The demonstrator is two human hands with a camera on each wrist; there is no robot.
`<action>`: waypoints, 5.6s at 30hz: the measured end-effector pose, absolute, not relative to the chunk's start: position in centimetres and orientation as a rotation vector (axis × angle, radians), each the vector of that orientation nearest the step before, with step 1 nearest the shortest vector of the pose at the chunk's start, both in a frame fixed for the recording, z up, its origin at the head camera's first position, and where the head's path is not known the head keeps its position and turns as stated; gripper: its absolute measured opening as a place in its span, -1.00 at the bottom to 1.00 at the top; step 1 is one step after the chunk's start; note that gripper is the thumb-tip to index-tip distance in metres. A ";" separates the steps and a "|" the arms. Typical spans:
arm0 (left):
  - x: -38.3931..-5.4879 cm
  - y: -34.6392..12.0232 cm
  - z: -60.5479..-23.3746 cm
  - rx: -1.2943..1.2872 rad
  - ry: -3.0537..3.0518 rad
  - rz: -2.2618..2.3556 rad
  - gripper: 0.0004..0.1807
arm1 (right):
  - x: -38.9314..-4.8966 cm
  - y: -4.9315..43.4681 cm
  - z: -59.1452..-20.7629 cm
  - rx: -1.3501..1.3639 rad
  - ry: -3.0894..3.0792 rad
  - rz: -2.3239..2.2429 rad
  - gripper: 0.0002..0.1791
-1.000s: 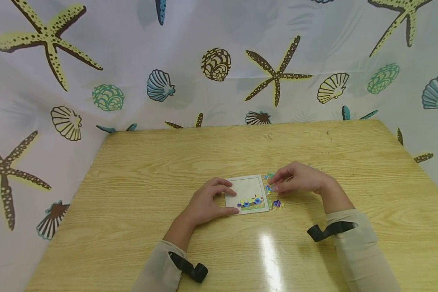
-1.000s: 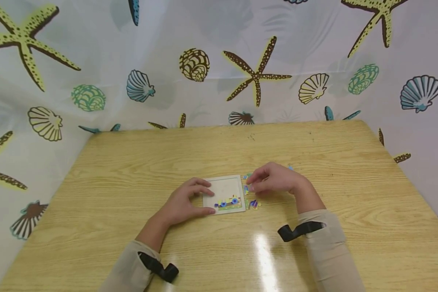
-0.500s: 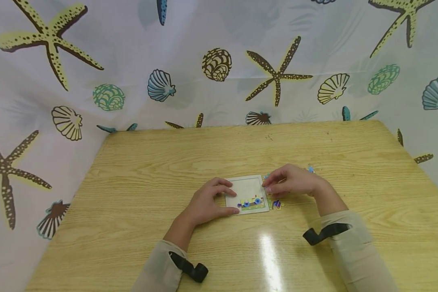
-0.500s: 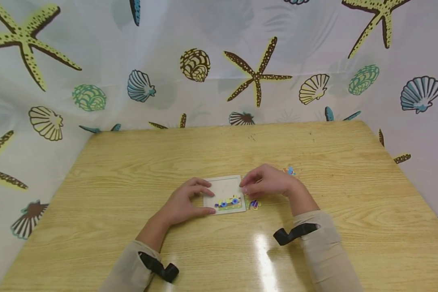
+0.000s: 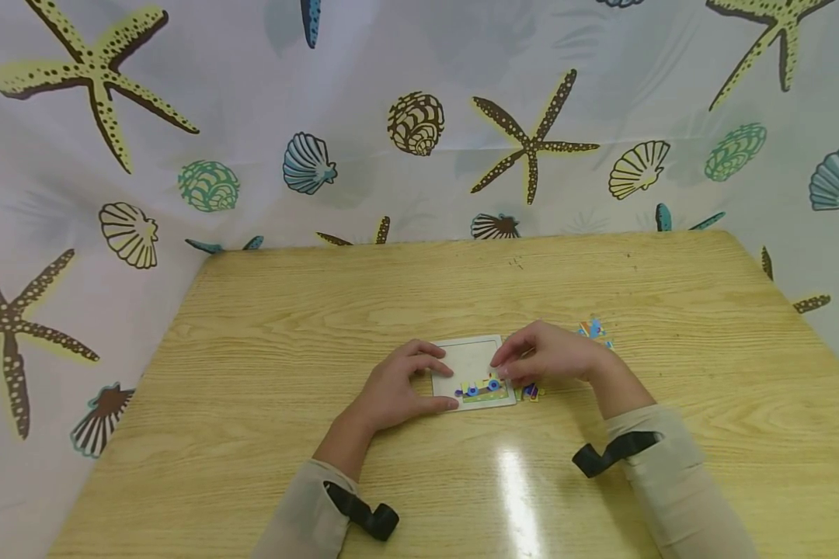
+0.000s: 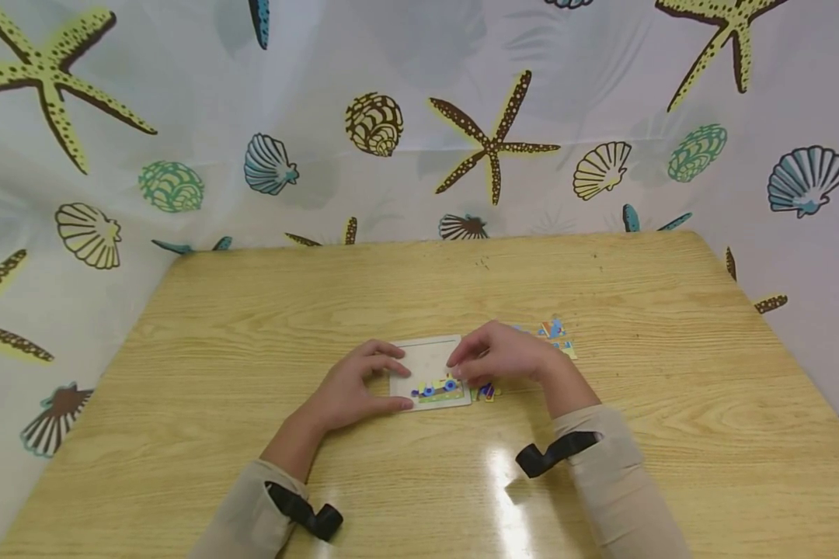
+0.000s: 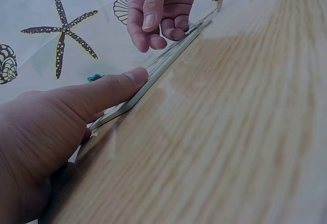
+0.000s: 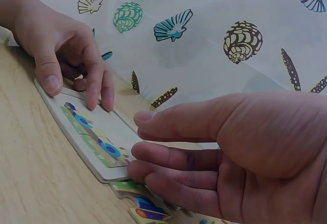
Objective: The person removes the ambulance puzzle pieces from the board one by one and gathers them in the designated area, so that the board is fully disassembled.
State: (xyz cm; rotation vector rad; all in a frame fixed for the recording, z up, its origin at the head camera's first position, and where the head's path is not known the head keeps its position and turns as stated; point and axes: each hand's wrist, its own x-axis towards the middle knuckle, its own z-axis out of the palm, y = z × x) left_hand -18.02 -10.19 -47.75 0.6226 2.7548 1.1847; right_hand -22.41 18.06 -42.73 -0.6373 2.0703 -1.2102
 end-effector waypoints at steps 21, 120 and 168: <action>-18.1 -10.2 -47.9 0.624 2.756 1.178 -0.58 | -21.9 16.7 -43.1 -0.865 2.170 -1.040 -0.72; -18.1 -10.2 -48.0 0.642 2.741 1.208 -0.60 | -21.6 16.2 -42.7 -0.651 2.018 -1.260 -0.80; -18.1 -10.2 -47.8 0.623 2.760 1.193 -0.60 | -22.8 22.3 -41.3 -0.472 2.104 -1.144 -0.80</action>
